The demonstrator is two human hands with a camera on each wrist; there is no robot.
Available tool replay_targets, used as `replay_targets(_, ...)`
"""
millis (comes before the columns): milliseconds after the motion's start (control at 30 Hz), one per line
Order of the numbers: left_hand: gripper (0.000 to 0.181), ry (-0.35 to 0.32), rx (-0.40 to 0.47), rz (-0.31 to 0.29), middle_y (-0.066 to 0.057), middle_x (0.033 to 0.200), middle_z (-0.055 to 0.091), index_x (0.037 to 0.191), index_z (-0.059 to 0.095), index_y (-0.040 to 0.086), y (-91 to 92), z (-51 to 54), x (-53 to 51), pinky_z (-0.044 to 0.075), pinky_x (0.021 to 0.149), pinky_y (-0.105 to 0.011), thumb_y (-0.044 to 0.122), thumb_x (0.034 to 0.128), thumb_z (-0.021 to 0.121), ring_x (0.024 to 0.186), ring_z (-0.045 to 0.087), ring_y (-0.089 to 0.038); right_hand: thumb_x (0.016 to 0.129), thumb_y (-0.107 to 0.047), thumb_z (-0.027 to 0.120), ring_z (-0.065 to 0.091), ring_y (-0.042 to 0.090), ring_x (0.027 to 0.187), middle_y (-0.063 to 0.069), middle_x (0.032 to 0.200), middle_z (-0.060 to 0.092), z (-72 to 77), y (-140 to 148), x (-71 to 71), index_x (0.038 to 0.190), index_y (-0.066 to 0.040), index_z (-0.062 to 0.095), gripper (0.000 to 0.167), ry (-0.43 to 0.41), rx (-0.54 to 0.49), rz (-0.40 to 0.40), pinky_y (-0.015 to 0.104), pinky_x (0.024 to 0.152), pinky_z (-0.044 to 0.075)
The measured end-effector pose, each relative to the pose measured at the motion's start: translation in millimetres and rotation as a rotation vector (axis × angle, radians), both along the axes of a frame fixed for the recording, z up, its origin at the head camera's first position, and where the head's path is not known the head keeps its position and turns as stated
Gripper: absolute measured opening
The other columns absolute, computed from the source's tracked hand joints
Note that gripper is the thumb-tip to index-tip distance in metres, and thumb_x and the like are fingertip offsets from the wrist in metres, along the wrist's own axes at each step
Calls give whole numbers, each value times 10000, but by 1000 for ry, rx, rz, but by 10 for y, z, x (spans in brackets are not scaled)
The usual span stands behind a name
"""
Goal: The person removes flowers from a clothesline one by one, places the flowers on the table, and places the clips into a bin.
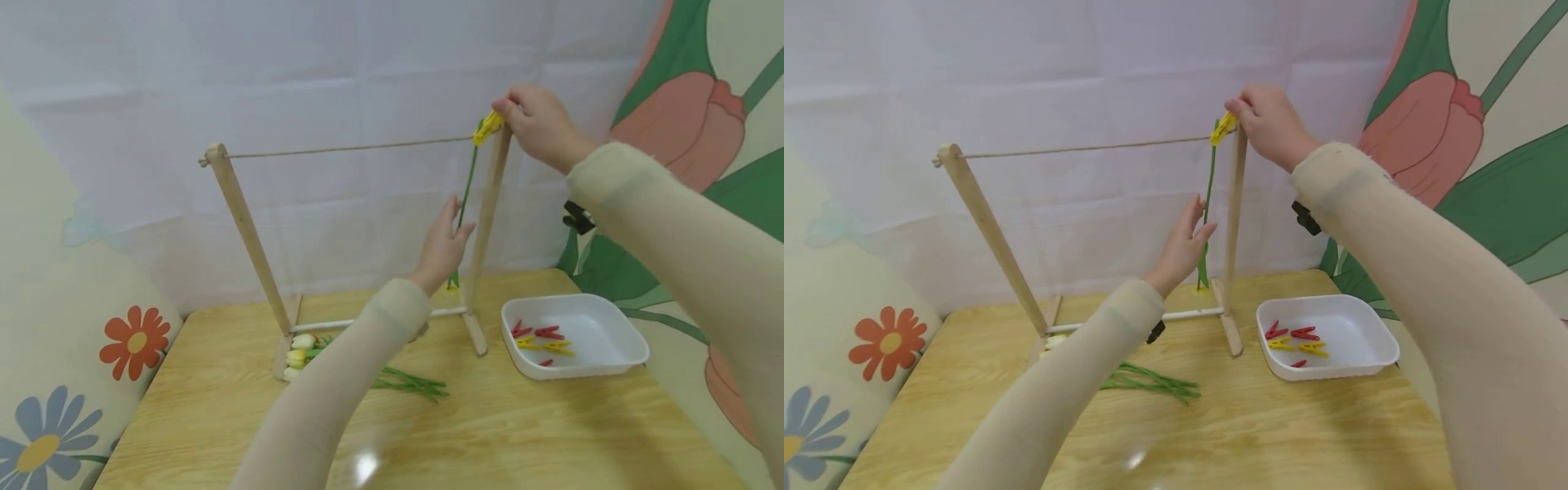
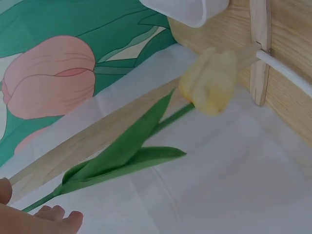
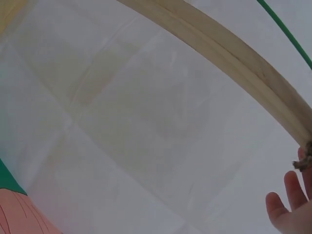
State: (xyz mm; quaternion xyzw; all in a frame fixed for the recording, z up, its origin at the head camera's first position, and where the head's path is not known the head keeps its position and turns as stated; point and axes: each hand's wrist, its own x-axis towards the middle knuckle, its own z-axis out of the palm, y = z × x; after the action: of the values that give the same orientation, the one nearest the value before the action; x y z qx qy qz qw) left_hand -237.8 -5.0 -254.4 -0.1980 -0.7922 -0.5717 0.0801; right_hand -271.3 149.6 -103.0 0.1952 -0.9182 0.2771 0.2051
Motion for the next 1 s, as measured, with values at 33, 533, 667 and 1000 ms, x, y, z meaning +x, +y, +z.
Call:
replay_targets(33, 601, -3, 12, 2, -130, 1538, 331, 1531, 201, 31, 4, 5, 0, 208, 1156, -249, 130, 1019, 499, 1417, 302, -213, 1062, -298, 365, 393, 222, 761, 122, 901, 477, -2, -5, 2, 1081, 81, 554, 424, -7, -7, 1, 303, 649, 343)
replay_targets(533, 427, 62, 112, 9, -210, 1176, 620, 1380, 473, -39, 43, 89, -42, 459, 960, -182, 12, 964, 561, 1131, 595, -273, 1046, -271, 432, 381, 331, 1128, 213, 1098, 536, -29, -58, -24, 1039, 97, 591, 401, 93, -13, -5, 445, 988, 327)
replay_targets(667, 305, 75, 169, 9, -220, 1083, 651, 1245, 587, -63, 51, 99, -55, 513, 839, -161, -19, 944, 579, 993, 646, -273, 1043, -244, 445, 368, 356, 1157, 238, 1132, 553, -44, -67, -15, 1024, 106, 595, 382, 145, 12, 0, 461, 1025, 298)
replay_targets(1000, 217, -13, 223, 58, -217, 1050, 661, 1143, 619, -83, -62, 80, -57, 533, 750, -170, -29, 936, 581, 873, 642, -249, 994, -113, 542, 447, 388, 1036, 278, 1003, 574, -81, -175, 27, 892, 151, 585, 286, 344, -3, 70, 415, 1020, 305)
